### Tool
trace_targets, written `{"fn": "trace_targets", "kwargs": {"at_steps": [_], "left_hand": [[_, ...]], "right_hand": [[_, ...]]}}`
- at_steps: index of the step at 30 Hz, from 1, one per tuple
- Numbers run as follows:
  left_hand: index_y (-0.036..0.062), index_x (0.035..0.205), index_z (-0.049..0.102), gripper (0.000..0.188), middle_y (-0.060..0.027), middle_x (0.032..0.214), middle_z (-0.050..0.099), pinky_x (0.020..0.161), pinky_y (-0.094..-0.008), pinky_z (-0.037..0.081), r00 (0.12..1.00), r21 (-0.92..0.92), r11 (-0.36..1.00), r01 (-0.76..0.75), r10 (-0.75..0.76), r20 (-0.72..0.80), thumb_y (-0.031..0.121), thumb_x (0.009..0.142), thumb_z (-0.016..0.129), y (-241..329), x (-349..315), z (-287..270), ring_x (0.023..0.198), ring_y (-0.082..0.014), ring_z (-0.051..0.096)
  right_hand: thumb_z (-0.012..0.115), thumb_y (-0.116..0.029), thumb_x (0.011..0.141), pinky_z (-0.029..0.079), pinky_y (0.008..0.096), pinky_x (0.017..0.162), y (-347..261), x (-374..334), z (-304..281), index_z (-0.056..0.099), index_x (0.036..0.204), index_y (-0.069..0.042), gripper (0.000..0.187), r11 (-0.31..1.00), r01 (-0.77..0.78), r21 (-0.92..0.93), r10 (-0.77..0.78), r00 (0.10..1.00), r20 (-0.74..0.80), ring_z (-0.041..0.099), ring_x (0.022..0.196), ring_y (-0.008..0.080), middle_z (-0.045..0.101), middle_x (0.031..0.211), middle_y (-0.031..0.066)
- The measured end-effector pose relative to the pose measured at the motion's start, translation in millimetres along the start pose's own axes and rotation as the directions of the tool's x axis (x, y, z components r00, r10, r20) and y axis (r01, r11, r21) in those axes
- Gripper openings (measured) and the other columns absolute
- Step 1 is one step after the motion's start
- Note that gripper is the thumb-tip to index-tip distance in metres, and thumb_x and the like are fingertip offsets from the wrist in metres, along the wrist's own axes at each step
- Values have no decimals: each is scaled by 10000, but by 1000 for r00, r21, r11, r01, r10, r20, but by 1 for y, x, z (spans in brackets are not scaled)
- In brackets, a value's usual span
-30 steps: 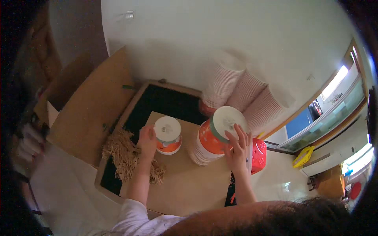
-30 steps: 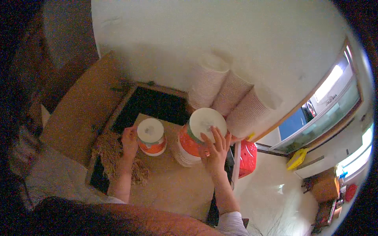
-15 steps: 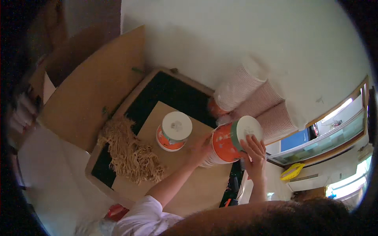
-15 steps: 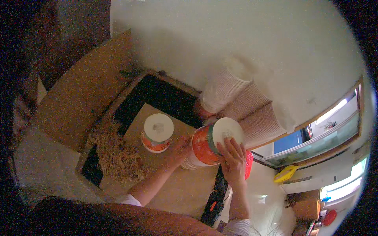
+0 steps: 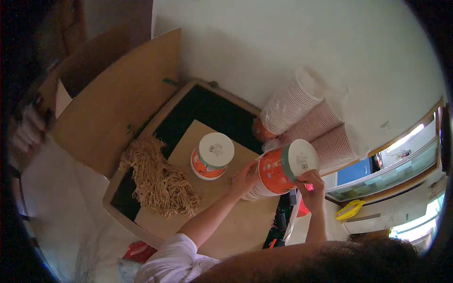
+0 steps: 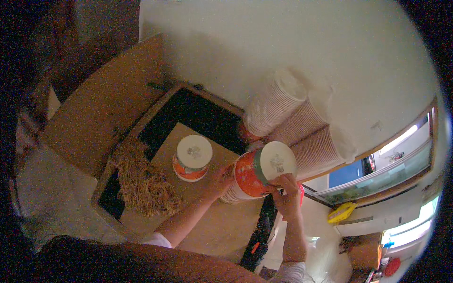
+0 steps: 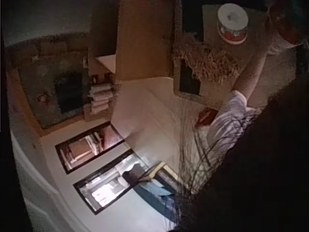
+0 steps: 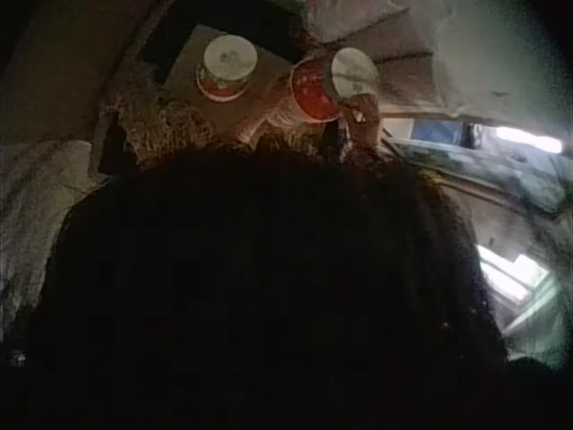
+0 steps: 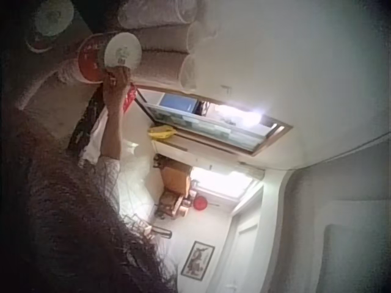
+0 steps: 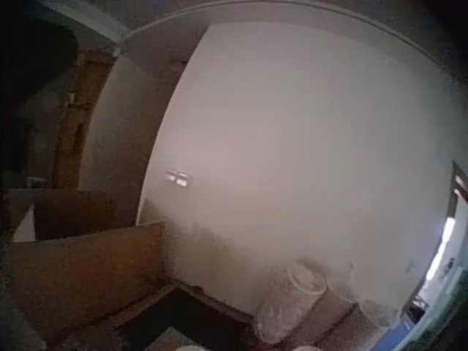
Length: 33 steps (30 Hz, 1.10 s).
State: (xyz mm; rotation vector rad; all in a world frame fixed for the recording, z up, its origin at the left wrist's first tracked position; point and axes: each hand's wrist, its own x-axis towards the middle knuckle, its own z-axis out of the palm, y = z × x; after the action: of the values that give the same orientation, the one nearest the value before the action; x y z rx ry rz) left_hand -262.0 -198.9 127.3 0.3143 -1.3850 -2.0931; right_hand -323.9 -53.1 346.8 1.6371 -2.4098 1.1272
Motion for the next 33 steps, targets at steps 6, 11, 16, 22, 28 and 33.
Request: {"fn": "trace_targets", "kwargs": {"at_steps": [6,11,16,22,28,33], "left_hand": [[-9,1137,435,461,-158,1087,529,902,-311,363,998,223,973,56,-48,-45,229,766,572,70,-7,16,1031,-228,498],[-11,1134,439,457,-158,1094,528,894,-310,372,1000,-16,1000,-13,13,-3,232,769,567,-14,4,2,1031,-229,502],[-12,1136,439,445,-162,1095,526,889,-309,378,998,69,997,45,-43,-37,225,779,558,8,2,9,1024,-229,506],[-7,1127,446,435,-162,1088,531,880,-306,383,992,61,993,101,-95,-87,255,795,548,21,0,8,1014,-211,510],[2,1102,475,383,-132,1040,559,868,-312,392,981,193,963,189,-195,9,251,814,522,59,-1,5,973,-199,530],[24,1077,500,335,-108,998,570,814,-295,418,997,242,969,-41,55,-51,237,819,515,49,-23,-30,944,-175,535]], "right_hand": [[612,109,612,459,239,605,0,2,-10,553,735,14,166,999,-36,39,37,999,-27,545,686,163,517,748,83],[631,104,587,447,235,597,-14,10,-18,561,734,7,189,999,30,42,-30,999,-12,535,694,160,535,753,77],[638,107,597,448,229,611,6,3,-21,564,718,8,173,995,53,79,-55,998,29,543,696,148,538,758,73],[644,104,608,454,231,601,18,4,-20,552,746,16,187,993,-30,116,13,990,140,551,709,146,531,762,68],[639,88,619,451,234,601,18,0,-20,548,757,15,181,995,-24,97,9,988,154,549,723,158,532,776,70],[634,81,609,441,267,669,20,-2,-16,551,779,6,203,994,108,-2,-107,986,124,535,807,203,539,805,77]]}}
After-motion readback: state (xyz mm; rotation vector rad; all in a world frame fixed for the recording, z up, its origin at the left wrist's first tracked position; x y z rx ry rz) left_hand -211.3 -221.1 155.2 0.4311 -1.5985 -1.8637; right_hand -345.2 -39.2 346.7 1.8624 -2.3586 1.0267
